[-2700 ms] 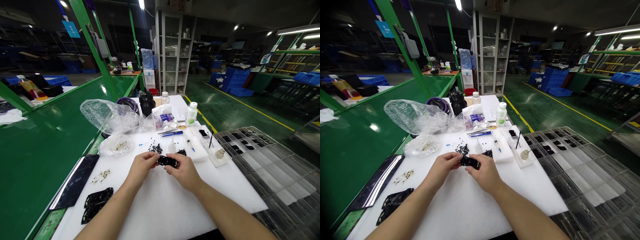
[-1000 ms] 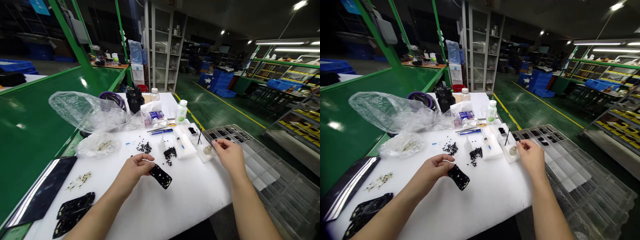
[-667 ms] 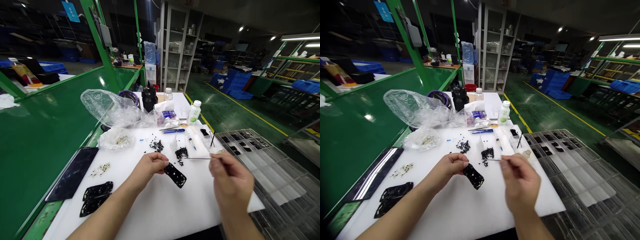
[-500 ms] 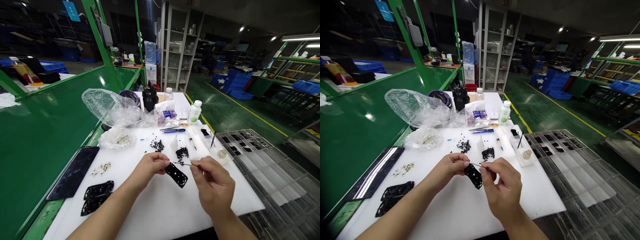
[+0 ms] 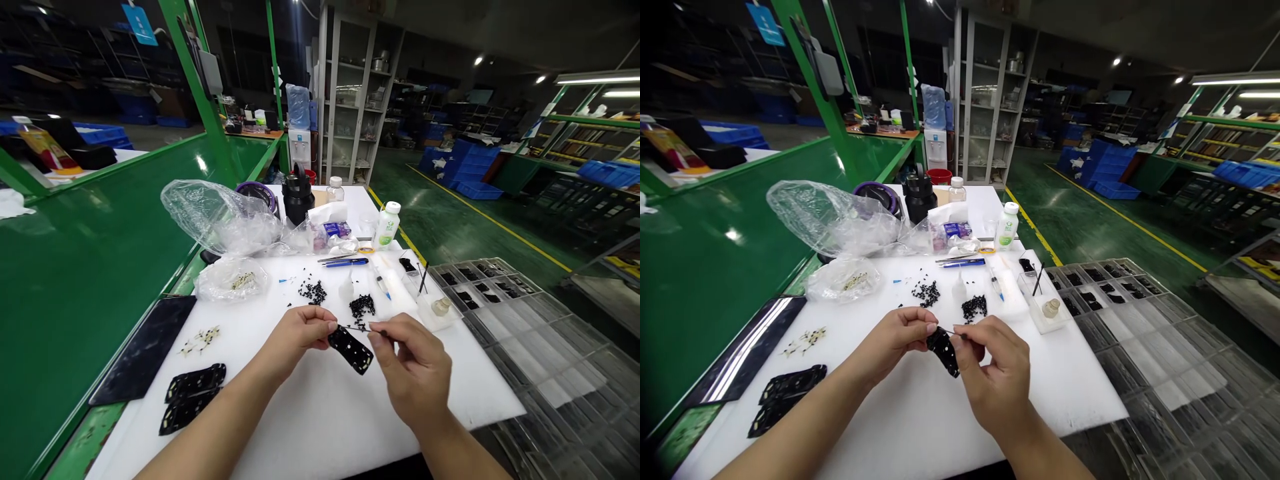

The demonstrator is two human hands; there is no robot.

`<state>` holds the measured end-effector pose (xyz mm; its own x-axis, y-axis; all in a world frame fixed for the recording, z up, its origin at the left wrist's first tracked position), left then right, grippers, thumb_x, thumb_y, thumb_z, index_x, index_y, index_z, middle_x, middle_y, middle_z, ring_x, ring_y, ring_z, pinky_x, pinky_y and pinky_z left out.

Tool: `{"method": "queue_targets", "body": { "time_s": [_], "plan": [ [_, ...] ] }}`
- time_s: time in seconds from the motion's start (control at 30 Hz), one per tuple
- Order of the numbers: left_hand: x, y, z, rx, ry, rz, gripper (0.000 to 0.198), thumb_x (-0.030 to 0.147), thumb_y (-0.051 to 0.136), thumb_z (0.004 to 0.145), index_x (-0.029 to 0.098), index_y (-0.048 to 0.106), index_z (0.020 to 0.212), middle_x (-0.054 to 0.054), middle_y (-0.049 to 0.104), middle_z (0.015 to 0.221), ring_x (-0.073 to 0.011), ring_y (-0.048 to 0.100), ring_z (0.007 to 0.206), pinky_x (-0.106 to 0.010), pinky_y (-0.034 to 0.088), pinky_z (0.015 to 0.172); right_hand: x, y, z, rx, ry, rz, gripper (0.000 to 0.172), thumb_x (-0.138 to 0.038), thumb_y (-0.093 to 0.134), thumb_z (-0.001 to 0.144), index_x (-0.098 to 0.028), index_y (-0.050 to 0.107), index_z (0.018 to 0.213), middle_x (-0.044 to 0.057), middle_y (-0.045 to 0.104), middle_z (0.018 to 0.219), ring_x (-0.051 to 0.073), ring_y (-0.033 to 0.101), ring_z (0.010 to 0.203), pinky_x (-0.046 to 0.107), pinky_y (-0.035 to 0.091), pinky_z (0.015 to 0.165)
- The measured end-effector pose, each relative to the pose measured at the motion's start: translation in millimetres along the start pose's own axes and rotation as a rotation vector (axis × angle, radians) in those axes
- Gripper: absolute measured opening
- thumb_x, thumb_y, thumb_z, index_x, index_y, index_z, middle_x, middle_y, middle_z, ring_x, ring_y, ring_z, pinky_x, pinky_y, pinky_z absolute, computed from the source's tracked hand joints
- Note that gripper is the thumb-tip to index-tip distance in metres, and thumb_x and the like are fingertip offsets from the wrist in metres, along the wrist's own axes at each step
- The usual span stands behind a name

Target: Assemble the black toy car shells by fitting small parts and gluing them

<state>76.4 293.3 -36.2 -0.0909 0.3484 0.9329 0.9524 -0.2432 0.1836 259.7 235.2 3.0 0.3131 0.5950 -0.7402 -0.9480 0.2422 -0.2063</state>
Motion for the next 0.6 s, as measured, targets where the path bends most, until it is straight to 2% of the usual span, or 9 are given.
{"method": "queue_targets", "body": {
  "time_s": [0.07, 0.2, 0.3, 0.37, 0.43, 0.53, 0.6],
  "plan": [
    [-0.2, -0.6, 0.1, 0.005, -0.003, 0.002, 0.026, 0.035, 0.079, 0.067, 0.015, 0.067, 0.078, -0.004, 0.066, 0.073, -0.0132, 0.059, 0.066, -0.025, 0.046, 0.064, -0.6, -12.8, 1.8, 0.116, -0.028, -0.011, 0.017, -0.011, 0.066, 0.083, -0.023, 0.072, 0.093, 0.002, 0.062, 0.076, 0.014, 0.055, 0.063, 0.025, 0.041, 0.049],
    [-0.9, -2.5, 1.1, 0.021, -0.002, 0.012, 0.027, 0.035, 0.079, 0.066, 0.016, 0.067, 0.080, -0.004, 0.066, 0.074, -0.0143, 0.059, 0.068, -0.026, 0.046, 0.065, 18.7, -60.8, 11.6, 0.522, -0.070, -0.168, 0.002, -0.019, 0.072, 0.078, -0.018, 0.072, 0.080, 0.005, 0.064, 0.075, 0.016, 0.058, 0.066, 0.028, 0.043, 0.055],
    [-0.4, -3.4, 2.1, 0.045, -0.001, 0.034, 0.028, 0.036, 0.080, 0.065, 0.016, 0.066, 0.080, -0.003, 0.064, 0.073, -0.0147, 0.058, 0.068, -0.027, 0.046, 0.066, 50.0, -99.4, 20.4, 0.671, 0.118, -0.293, 0.022, -0.034, 0.075, 0.075, -0.013, 0.071, 0.080, 0.008, 0.067, 0.076, 0.018, 0.060, 0.066, 0.031, 0.046, 0.058],
    [0.1, -3.6, 2.7, 0.058, -0.003, 0.072, 0.029, 0.037, 0.079, 0.065, 0.017, 0.066, 0.080, -0.003, 0.064, 0.074, -0.0152, 0.058, 0.070, -0.028, 0.046, 0.068, 68.1, -116.9, 23.4, 0.693, 0.202, -0.331, 0.030, -0.040, 0.075, 0.074, -0.012, 0.071, 0.082, 0.010, 0.069, 0.078, 0.019, 0.061, 0.066, 0.032, 0.048, 0.060],
    [0.3, -3.7, 3.3, 0.060, -0.004, 0.111, 0.028, 0.038, 0.078, 0.067, 0.017, 0.065, 0.081, -0.003, 0.065, 0.077, -0.0159, 0.059, 0.072, -0.029, 0.046, 0.070, 79.7, -125.4, 24.4, 0.679, 0.193, -0.378, 0.031, -0.042, 0.074, 0.074, -0.011, 0.071, 0.082, 0.010, 0.069, 0.079, 0.019, 0.061, 0.067, 0.033, 0.049, 0.063],
    [0.3, -4.3, 4.1, 0.058, -0.002, 0.135, 0.028, 0.039, 0.077, 0.069, 0.018, 0.065, 0.082, -0.003, 0.066, 0.078, -0.0160, 0.059, 0.074, -0.029, 0.045, 0.070, 87.8, -126.9, 25.7, 0.625, 0.147, -0.465, 0.029, -0.040, 0.071, 0.076, -0.012, 0.072, 0.082, 0.009, 0.069, 0.078, 0.018, 0.060, 0.066, 0.031, 0.048, 0.063],
    [0.5, -5.1, 4.4, 0.068, 0.003, 0.132, 0.028, 0.038, 0.077, 0.069, 0.017, 0.064, 0.082, -0.003, 0.066, 0.079, -0.0163, 0.059, 0.074, -0.029, 0.045, 0.071, 90.6, -124.8, 27.5, 0.532, 0.177, -0.511, 0.028, -0.039, 0.068, 0.079, -0.012, 0.073, 0.084, 0.008, 0.068, 0.079, 0.017, 0.059, 0.066, 0.031, 0.048, 0.063]
  ]
}}
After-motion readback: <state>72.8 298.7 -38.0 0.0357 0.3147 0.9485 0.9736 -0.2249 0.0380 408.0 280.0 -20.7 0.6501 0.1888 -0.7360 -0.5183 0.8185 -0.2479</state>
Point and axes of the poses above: each hand's wrist, its own z-axis towards the middle knuckle, its own y-axis out of the palm, x = y × z, the point moved 1 cm from there along z, towards the middle knuckle
